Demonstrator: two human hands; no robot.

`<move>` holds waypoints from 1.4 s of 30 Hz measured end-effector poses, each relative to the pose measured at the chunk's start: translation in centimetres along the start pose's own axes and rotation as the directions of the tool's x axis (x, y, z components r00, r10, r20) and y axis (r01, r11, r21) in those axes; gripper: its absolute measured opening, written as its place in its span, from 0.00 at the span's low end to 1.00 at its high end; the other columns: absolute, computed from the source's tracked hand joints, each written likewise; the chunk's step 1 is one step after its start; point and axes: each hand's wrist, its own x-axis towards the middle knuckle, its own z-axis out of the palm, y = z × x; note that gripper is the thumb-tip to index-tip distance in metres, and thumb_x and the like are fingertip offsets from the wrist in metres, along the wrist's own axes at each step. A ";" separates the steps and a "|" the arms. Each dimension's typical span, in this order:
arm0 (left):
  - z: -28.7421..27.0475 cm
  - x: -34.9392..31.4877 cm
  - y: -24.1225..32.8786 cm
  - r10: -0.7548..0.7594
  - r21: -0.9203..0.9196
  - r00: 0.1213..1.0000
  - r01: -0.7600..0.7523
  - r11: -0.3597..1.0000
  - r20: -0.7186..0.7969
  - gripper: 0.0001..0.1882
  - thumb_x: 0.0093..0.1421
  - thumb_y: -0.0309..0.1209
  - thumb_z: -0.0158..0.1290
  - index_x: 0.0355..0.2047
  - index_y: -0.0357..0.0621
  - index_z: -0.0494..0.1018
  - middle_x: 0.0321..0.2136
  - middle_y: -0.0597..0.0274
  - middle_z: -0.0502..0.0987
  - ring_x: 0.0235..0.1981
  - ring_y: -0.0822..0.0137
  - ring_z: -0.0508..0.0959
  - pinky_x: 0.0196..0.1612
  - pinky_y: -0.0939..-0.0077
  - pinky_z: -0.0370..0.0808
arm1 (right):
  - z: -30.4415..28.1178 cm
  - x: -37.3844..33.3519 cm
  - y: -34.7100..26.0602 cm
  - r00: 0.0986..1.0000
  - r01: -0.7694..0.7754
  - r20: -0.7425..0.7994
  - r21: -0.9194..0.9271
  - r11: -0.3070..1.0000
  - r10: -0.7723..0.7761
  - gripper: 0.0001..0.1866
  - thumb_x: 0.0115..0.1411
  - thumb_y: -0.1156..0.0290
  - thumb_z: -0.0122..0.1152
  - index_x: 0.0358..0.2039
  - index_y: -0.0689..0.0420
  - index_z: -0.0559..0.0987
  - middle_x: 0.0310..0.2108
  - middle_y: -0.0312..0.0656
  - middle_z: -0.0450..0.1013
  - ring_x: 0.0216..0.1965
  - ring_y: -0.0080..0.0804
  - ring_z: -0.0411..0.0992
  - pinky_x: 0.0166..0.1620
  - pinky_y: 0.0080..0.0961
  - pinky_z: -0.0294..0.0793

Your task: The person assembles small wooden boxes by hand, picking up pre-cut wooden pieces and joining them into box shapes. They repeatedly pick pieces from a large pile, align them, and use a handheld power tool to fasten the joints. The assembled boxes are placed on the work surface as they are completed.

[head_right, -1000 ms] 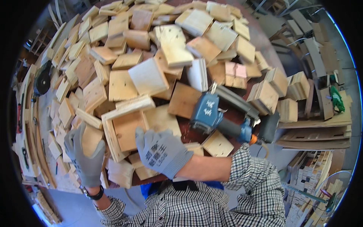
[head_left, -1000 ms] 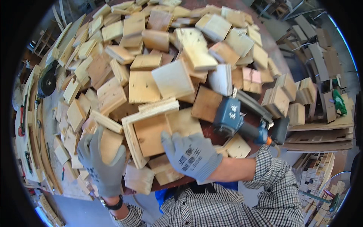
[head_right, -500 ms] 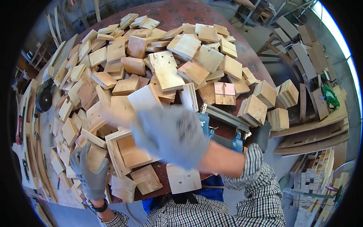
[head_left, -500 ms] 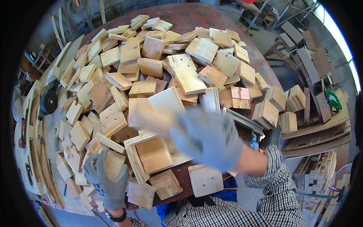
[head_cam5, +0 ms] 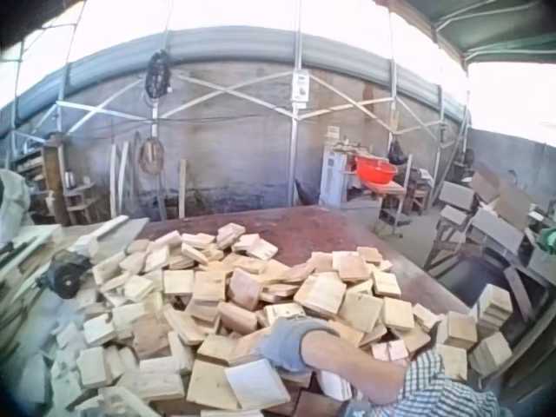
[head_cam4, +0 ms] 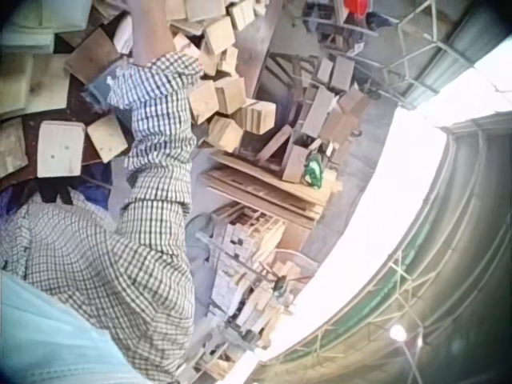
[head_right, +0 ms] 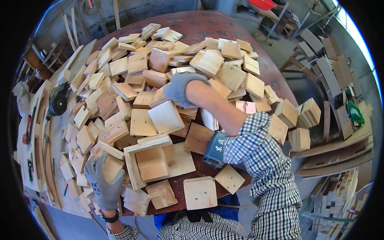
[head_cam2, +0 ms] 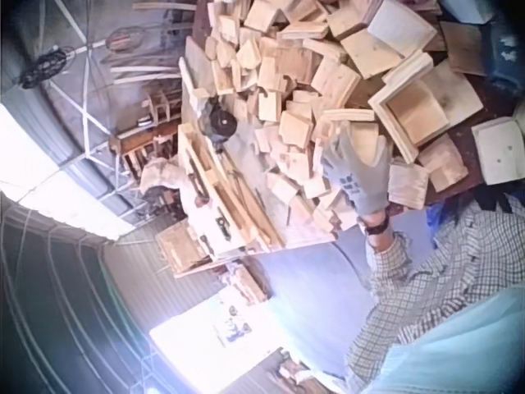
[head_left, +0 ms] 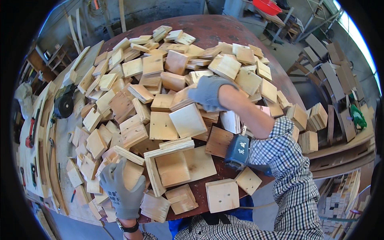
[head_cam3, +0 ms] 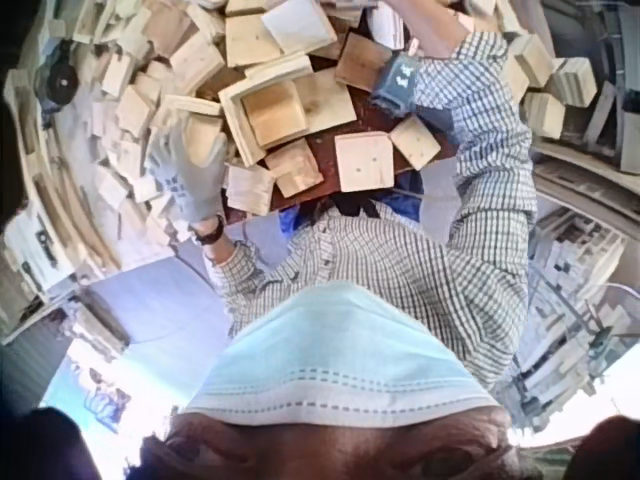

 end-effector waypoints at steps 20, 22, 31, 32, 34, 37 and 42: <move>-0.3 -0.3 -0.1 -0.012 -0.054 1.000 0.011 0.998 -0.028 0.36 0.44 0.35 0.71 0.57 0.45 0.77 0.49 0.53 0.72 0.55 0.48 0.71 0.60 0.45 0.64 | -2.5 -1.2 22.3 0.909 -0.142 -0.409 -0.130 0.981 0.077 0.50 0.56 0.44 0.73 0.73 0.55 0.66 0.64 0.58 0.74 0.62 0.53 0.74 0.65 0.41 0.72; 0.1 0.0 0.0 0.007 -0.063 1.000 -0.009 0.998 -0.027 0.36 0.44 0.34 0.70 0.57 0.44 0.77 0.50 0.53 0.71 0.55 0.47 0.71 0.61 0.46 0.64 | -2.2 -2.1 21.0 0.866 -0.268 -0.471 -0.157 0.950 0.167 0.41 0.56 0.52 0.75 0.67 0.57 0.74 0.59 0.55 0.78 0.58 0.50 0.77 0.62 0.41 0.73; 0.0 0.1 0.2 0.039 -0.046 0.999 -0.039 0.998 -0.010 0.38 0.46 0.32 0.68 0.61 0.45 0.75 0.51 0.52 0.71 0.56 0.47 0.71 0.62 0.49 0.65 | -3.4 -5.3 20.5 0.739 0.190 -0.671 0.303 0.934 0.067 0.27 0.64 0.64 0.70 0.61 0.63 0.80 0.48 0.46 0.82 0.46 0.32 0.77 0.53 0.31 0.75; -0.1 0.1 0.3 0.043 -0.048 0.999 -0.044 0.998 -0.018 0.38 0.46 0.32 0.68 0.61 0.45 0.75 0.51 0.52 0.71 0.56 0.47 0.71 0.62 0.49 0.65 | -3.7 -6.1 19.6 0.726 0.227 -0.680 0.378 0.897 0.103 0.28 0.65 0.64 0.70 0.62 0.64 0.79 0.48 0.45 0.81 0.46 0.32 0.77 0.53 0.30 0.75; -0.4 0.1 0.1 0.023 -0.056 1.000 -0.024 0.998 -0.022 0.36 0.46 0.32 0.69 0.59 0.44 0.76 0.50 0.52 0.72 0.56 0.47 0.71 0.61 0.46 0.65 | -4.1 -8.6 17.2 0.724 0.317 -0.690 0.350 0.882 0.013 0.29 0.67 0.64 0.69 0.63 0.67 0.77 0.48 0.44 0.81 0.48 0.29 0.77 0.54 0.27 0.75; -0.1 -0.3 -0.4 0.026 -0.050 0.999 -0.028 0.998 -0.033 0.36 0.47 0.35 0.71 0.58 0.45 0.76 0.51 0.52 0.72 0.57 0.46 0.70 0.62 0.45 0.65 | -2.5 -12.2 13.2 0.753 0.483 -0.640 0.381 0.788 -0.152 0.27 0.68 0.68 0.66 0.65 0.65 0.76 0.49 0.43 0.80 0.48 0.27 0.78 0.53 0.26 0.78; 0.6 -0.2 -0.5 0.038 -0.053 0.999 -0.039 0.998 -0.020 0.37 0.47 0.38 0.73 0.60 0.51 0.77 0.52 0.55 0.73 0.60 0.46 0.69 0.62 0.45 0.65 | 5.5 -16.6 5.0 0.892 0.417 -0.242 0.108 0.903 -0.383 0.27 0.71 0.64 0.62 0.67 0.61 0.75 0.45 0.47 0.80 0.41 0.32 0.79 0.49 0.30 0.80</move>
